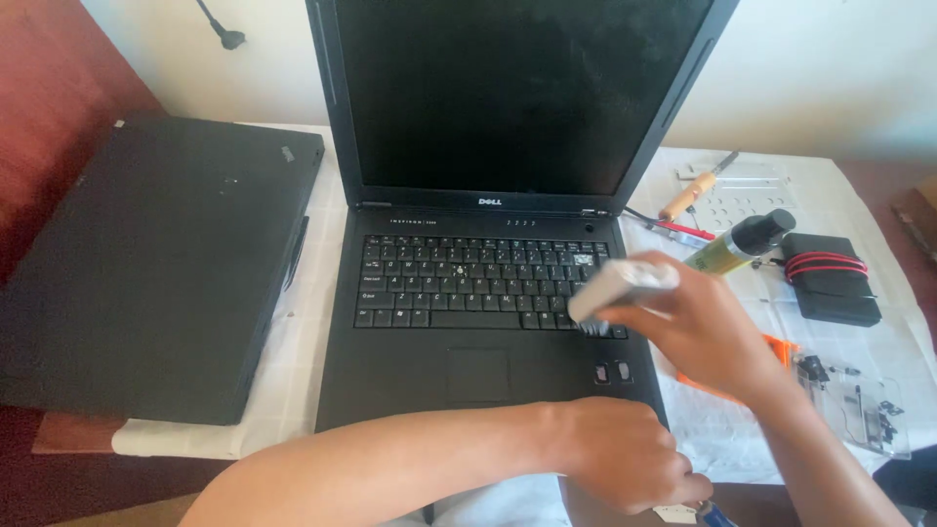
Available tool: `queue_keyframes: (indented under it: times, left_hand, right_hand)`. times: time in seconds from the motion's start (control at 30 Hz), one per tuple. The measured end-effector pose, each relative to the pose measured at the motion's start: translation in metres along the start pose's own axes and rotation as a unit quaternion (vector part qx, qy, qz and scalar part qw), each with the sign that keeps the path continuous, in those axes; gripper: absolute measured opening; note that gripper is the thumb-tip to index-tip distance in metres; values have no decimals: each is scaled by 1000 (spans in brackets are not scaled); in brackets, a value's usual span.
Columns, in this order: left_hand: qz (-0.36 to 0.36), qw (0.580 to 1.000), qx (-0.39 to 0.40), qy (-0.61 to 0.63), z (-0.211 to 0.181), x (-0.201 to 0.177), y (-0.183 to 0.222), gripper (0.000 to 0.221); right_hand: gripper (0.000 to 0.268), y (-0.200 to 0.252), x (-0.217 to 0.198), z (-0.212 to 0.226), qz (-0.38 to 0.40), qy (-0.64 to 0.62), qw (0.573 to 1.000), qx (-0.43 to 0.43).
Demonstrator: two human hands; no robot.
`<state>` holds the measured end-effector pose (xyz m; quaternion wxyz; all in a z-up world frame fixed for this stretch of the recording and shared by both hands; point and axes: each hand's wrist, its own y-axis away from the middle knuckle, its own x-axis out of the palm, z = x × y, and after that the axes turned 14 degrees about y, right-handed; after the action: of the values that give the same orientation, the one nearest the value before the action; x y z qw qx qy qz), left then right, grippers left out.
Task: A person uses a screwdriver to work on a laptop's chassis and then cleans the screen with a cleaning sponge.
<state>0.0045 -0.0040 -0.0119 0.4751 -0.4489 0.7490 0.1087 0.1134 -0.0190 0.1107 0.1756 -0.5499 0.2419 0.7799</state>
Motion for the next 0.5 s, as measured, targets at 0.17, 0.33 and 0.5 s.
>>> queue_keyframes:
  times: [0.17,0.33,0.5]
  left_hand:
    - [-3,1000,-10,-21,-1,0,0,17]
    - [0,1000,-14,-16,-1,-2,-1,20]
    - [31,998,-49,23,-4,-12,0,26]
  right_hand:
    - [29,-46,12,11,-114,-24,986,-116]
    - [29,-42,22,20,-137,-52,982,-122]
    - [29,-4,11,14,-78,-12,996,-48]
